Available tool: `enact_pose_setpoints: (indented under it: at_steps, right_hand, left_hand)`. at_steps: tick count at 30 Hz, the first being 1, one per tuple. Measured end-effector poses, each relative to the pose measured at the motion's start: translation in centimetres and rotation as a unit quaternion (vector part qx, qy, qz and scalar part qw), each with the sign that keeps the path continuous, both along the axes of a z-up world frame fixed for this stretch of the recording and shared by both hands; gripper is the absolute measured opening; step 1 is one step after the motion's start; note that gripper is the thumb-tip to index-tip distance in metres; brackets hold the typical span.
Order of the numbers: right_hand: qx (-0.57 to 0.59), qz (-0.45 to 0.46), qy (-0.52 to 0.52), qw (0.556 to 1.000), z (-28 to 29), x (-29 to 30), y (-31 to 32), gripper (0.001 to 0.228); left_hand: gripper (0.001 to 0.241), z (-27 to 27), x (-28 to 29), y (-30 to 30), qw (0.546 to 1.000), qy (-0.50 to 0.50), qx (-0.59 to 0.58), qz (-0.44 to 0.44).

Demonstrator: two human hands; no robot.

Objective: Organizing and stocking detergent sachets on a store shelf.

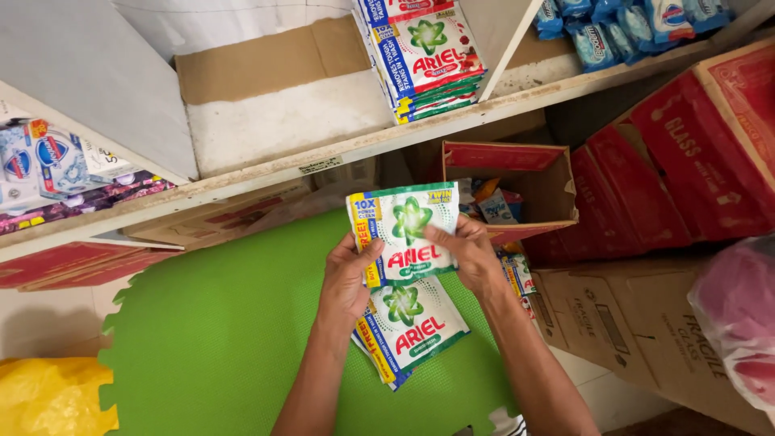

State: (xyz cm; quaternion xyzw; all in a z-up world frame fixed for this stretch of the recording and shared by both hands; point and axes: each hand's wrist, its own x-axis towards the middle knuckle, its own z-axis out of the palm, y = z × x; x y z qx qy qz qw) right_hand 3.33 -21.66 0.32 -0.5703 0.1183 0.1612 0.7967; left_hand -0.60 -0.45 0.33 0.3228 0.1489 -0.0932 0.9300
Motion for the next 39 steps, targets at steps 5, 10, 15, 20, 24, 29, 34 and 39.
enact_pose_setpoints:
  at_steps: [5, 10, 15, 20, 24, 29, 34, 39]
  right_hand:
    - [0.065, -0.01, -0.036, 0.997, 0.4, -0.6, -0.4, 0.012]
    - [0.02, -0.012, -0.052, 0.998, 2.2, -1.1, 0.2, 0.016]
    - [0.093, -0.049, -0.136, 0.985, 1.1, -1.0, -1.6, 0.005]
    - [0.142, -0.047, -0.154, 0.977, 4.3, -2.1, -1.2, 0.013]
    - [0.048, 0.073, -0.104, 0.991, 7.3, -3.9, -0.1, 0.043]
    - [0.071, 0.074, -0.142, 0.985, 6.1, -4.5, -0.3, 0.029]
    - [0.041, 0.053, -0.165, 0.984, 5.3, -4.6, -0.5, 0.023]
    - [0.101, 0.002, -0.083, 0.991, 6.4, -5.0, 0.2, 0.017]
  left_hand:
    - [0.022, 0.4, -0.8, 0.6, 0.996, -0.039, 0.081, -0.006]
    - [0.023, 1.3, -1.4, 0.8, 0.992, -0.041, 0.117, 0.01]
    - [0.021, 3.0, -2.3, 1.0, 0.987, -0.063, 0.146, -0.002]
    - [0.018, 4.2, -2.9, 0.5, 0.985, -0.103, 0.141, 0.011]
    - [0.016, 5.8, -3.0, 0.2, 0.987, -0.123, 0.093, 0.038]
    - [0.017, 7.3, -3.9, 0.4, 0.985, -0.137, 0.095, 0.039]
    - [0.017, 8.5, -4.5, 0.5, 0.98, -0.147, 0.127, 0.041]
    - [0.027, 10.8, -4.9, -0.2, 0.965, -0.173, 0.195, -0.004]
